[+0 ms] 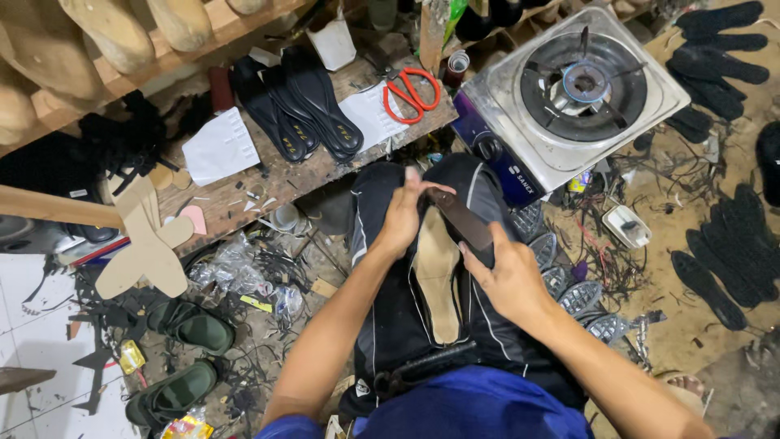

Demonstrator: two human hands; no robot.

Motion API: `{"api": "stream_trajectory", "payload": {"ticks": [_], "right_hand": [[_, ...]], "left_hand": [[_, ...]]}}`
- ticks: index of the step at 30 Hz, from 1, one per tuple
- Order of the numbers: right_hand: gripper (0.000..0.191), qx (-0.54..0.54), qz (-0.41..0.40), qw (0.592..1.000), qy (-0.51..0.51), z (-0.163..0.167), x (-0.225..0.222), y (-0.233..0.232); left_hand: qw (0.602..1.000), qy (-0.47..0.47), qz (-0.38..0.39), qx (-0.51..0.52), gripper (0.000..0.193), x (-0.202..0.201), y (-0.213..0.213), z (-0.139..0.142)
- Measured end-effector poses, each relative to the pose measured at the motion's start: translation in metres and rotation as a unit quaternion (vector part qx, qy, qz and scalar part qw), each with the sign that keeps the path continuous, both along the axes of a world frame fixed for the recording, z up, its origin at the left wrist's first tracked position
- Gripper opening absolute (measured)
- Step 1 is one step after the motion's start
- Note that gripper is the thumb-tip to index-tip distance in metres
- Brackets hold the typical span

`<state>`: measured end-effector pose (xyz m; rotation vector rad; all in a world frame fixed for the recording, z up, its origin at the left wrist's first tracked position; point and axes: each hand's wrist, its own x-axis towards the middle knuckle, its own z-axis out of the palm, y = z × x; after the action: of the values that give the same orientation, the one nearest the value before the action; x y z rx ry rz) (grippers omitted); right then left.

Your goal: The person sits on the floor with a shoe last between their legs and works a black fabric shoe upper over it, pressing and folding the material, hammering the edges with a hammer, and using pincers to grip and pull the upper taut. At the end they fit a black decorative bow strap across the toe of the shoe on the last.

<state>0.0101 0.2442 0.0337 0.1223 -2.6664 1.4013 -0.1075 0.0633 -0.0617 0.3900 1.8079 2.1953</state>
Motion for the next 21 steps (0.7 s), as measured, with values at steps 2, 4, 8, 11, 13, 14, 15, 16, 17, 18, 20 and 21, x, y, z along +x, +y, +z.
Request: {"api": "stream_trajectory", "payload": {"ticks": [2,4,8,11,13,14,15,16,17,18,20,21], "right_hand": [[0.03,0.082,-0.013,0.995,-0.05,0.006,0.004,0.007],[0.028,-0.029,-0.003,0.996,0.087,0.009,0.014,0.009],[0.017,-0.155,-0.067,0.973,0.158,-0.001,0.024,-0.001],[0.033,0.084,-0.024,0.995,0.042,-0.008,0.023,0.0],[0.035,0.117,-0.038,0.977,-0.177,-0.007,0.024,0.003],[0.032,0.057,-0.02,0.997,-0.051,-0.006,0.024,0.004],[0.03,-0.006,0.003,0.997,0.071,-0.005,0.026,0.004],[0.028,-0.067,0.03,0.98,0.186,-0.004,0.026,0.003],[0.026,-0.12,-0.001,0.978,0.172,-0.003,0.027,0.001],[0.023,-0.173,-0.03,0.971,0.162,-0.003,0.023,-0.001],[0.024,-0.104,-0.037,0.99,0.091,-0.003,0.018,-0.004],[0.03,0.023,-0.015,0.999,0.031,-0.003,0.013,-0.005]], "left_hand": [[0.999,-0.026,-0.01,0.038,0.088,0.0,0.001,0.0],[0.994,-0.061,-0.023,0.082,0.085,-0.001,0.001,0.001],[0.982,-0.119,-0.047,0.136,0.085,0.0,0.001,0.002],[0.985,-0.109,-0.044,0.129,0.084,0.001,0.002,0.002],[0.993,-0.063,-0.028,0.093,0.085,0.001,0.003,0.002],[0.998,-0.006,-0.012,0.061,0.087,0.001,0.004,0.003],[0.999,0.045,0.008,0.026,0.09,0.001,0.004,0.004],[0.998,-0.016,-0.009,0.06,0.087,0.002,0.004,0.005],[0.993,-0.072,-0.025,0.094,0.084,0.002,0.004,0.006],[0.984,-0.121,-0.041,0.127,0.081,0.001,0.003,0.007],[0.998,-0.047,-0.013,0.043,0.084,0.0,0.0,0.009],[1.0,-0.01,0.0,0.003,0.086,-0.001,0.0,0.009]]}}
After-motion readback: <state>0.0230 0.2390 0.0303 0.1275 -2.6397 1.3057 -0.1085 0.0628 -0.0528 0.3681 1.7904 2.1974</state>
